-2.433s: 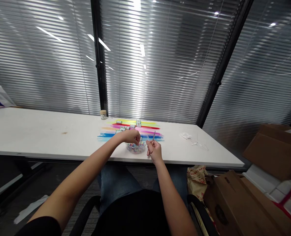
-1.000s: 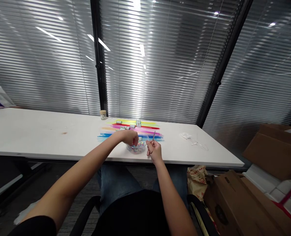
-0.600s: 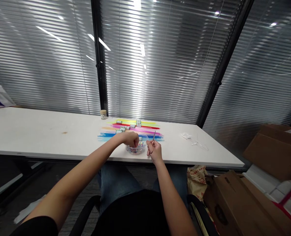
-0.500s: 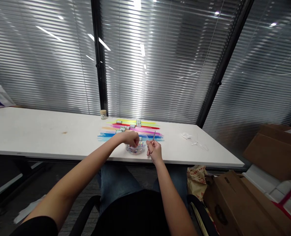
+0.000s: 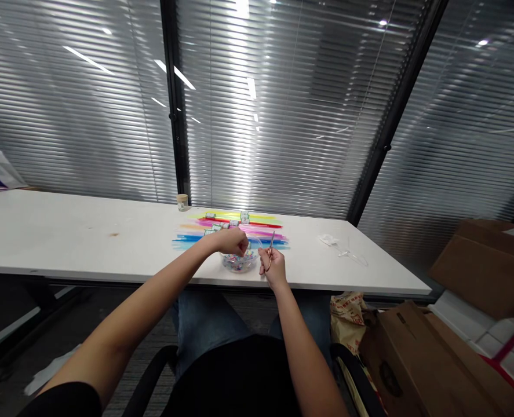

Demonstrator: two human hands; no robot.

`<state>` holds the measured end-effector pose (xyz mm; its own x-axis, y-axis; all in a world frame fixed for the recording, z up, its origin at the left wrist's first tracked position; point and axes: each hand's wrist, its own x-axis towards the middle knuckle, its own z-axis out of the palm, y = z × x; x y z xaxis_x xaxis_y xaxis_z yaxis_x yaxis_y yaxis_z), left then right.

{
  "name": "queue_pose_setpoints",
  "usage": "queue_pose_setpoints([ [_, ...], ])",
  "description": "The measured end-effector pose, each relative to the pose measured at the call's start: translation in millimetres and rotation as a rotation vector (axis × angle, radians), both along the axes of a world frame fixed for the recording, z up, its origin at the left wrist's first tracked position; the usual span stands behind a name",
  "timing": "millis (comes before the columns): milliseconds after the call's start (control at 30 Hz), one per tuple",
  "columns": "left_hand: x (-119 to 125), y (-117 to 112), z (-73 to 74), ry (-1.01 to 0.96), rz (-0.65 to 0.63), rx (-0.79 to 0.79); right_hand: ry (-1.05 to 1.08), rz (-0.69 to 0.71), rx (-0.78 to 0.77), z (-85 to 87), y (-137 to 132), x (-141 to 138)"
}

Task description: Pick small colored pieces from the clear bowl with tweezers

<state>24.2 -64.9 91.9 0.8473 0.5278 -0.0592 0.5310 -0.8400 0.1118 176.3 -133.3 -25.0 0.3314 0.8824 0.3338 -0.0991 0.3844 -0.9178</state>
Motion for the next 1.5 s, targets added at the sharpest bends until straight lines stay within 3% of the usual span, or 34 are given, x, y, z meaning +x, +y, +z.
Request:
queue_pose_setpoints([
  [267, -2.3, 8.0, -5.4, -0.021, 0.009, -0.112, 0.003, 0.007, -0.001, -0.4, 0.0, 0.4],
  [800, -3.8, 14.1, -8.9, -0.141, -0.059, -0.098, -0.01, -0.002, 0.002, -0.8, 0.9, 0.3],
  [1500, -6.7, 10.2, -6.3, -0.179, -0.021, -0.135, -0.005, 0.0, -0.003, 0.5, -1.3, -0.1],
])
